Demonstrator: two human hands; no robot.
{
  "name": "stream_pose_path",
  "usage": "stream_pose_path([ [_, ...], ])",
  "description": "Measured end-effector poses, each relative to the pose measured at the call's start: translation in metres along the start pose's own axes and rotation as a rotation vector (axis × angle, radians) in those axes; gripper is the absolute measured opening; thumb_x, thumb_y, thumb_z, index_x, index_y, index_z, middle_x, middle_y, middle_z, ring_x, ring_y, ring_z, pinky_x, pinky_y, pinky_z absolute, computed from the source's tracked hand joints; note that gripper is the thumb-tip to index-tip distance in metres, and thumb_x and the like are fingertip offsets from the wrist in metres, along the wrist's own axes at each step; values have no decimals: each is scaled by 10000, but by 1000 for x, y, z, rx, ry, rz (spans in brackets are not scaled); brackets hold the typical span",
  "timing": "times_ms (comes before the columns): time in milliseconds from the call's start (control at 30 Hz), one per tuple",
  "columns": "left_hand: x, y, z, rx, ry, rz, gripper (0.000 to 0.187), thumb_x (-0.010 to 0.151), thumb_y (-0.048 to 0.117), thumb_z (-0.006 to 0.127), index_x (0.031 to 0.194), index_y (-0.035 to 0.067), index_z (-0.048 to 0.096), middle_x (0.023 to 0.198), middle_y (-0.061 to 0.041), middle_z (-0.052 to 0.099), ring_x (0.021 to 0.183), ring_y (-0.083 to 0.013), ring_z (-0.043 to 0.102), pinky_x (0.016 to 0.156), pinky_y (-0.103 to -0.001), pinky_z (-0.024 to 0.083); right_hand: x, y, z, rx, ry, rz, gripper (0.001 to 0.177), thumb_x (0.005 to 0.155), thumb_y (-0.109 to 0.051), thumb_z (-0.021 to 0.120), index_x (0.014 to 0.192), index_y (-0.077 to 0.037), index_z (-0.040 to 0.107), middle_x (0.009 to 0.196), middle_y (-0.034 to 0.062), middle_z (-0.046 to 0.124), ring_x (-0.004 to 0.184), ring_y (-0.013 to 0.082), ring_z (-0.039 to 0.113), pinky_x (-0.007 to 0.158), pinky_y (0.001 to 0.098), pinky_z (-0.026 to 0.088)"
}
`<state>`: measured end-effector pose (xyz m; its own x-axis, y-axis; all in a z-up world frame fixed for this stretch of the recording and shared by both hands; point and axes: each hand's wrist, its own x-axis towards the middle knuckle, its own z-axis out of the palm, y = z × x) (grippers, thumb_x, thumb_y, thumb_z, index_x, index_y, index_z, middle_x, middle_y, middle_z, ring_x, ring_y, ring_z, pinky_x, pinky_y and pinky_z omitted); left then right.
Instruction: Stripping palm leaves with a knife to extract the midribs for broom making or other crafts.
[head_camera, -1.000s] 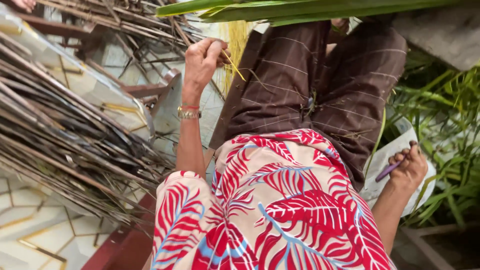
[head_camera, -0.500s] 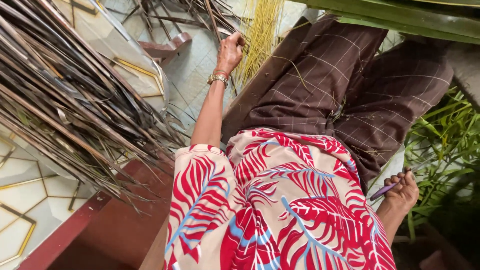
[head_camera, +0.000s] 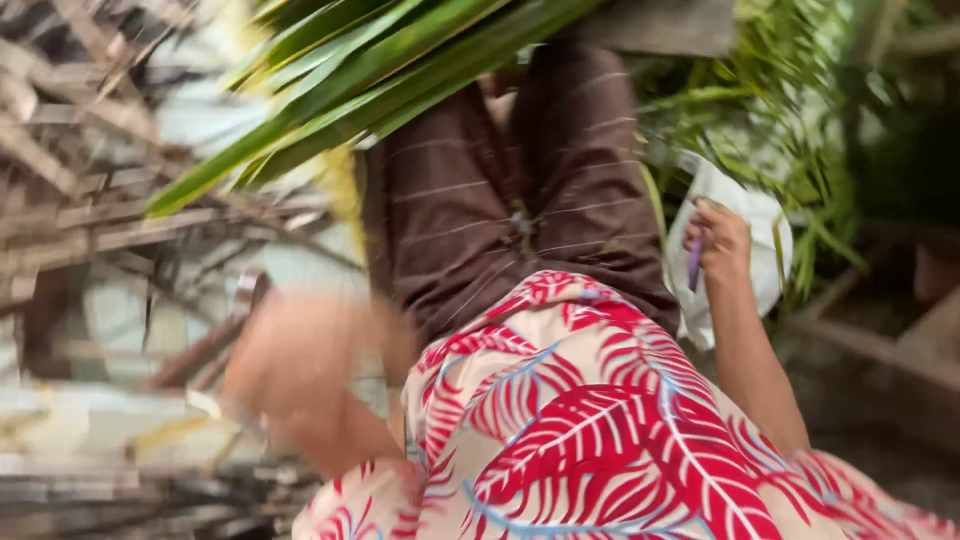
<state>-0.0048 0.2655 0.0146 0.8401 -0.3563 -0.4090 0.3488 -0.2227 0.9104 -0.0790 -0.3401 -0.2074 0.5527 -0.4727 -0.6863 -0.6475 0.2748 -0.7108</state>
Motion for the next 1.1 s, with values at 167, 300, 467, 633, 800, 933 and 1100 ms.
stream_pose_path([
  [167,-2,81,131,-81,-327,394,512,907,347,647,1276,8,543,1275,-244,501,1202,-410,406,1029,-501,326,-26,6,29,37,43,-20,262,970,-239,722,1183,-116,631,770,13,616,565,136,616,399,312,484],
  [300,-3,109,188,-146,-511,660,732,898,361,687,1485,9,427,1569,-349,385,1525,-563,295,1280,-637,230,-58,-13,55,60,10,53,286,959,-245,713,1165,-97,579,808,32,629,587,127,614,438,286,516],
  [467,95,6,218,681,-67,709,470,884,298,760,1293,137,594,1464,-173,512,1415,-421,432,1123,-534,358,33,55,10,65,-53,-37,399,955,-249,722,1279,-81,558,872,42,661,632,135,659,464,293,578],
  [633,163,-9,202,941,135,764,436,877,321,772,1244,130,636,1473,-164,517,1427,-403,419,1158,-538,307,66,50,10,32,-36,-62,555,922,-175,703,1410,-31,483,900,122,691,638,191,704,459,312,615],
  [800,194,-9,217,879,249,787,309,1003,370,648,1203,134,665,1440,-93,575,1454,-338,409,1204,-508,229,104,52,31,-171,-55,-74,592,912,-167,679,1426,42,473,833,175,683,567,241,684,386,345,573],
  [933,203,-8,232,852,349,811,165,992,262,653,1108,152,693,1367,-46,637,1449,-324,436,1203,-508,198,144,60,65,-229,37,-271,378,875,-184,741,1144,63,641,711,171,679,472,228,642,349,355,515],
  [1100,208,-11,232,838,414,820,151,1013,255,577,1018,210,721,1311,17,689,1414,-301,491,1184,-501,216,174,69,129,179,131,-99,434,754,-337,896,907,-8,659,553,105,579,373,188,527,309,311,472],
])
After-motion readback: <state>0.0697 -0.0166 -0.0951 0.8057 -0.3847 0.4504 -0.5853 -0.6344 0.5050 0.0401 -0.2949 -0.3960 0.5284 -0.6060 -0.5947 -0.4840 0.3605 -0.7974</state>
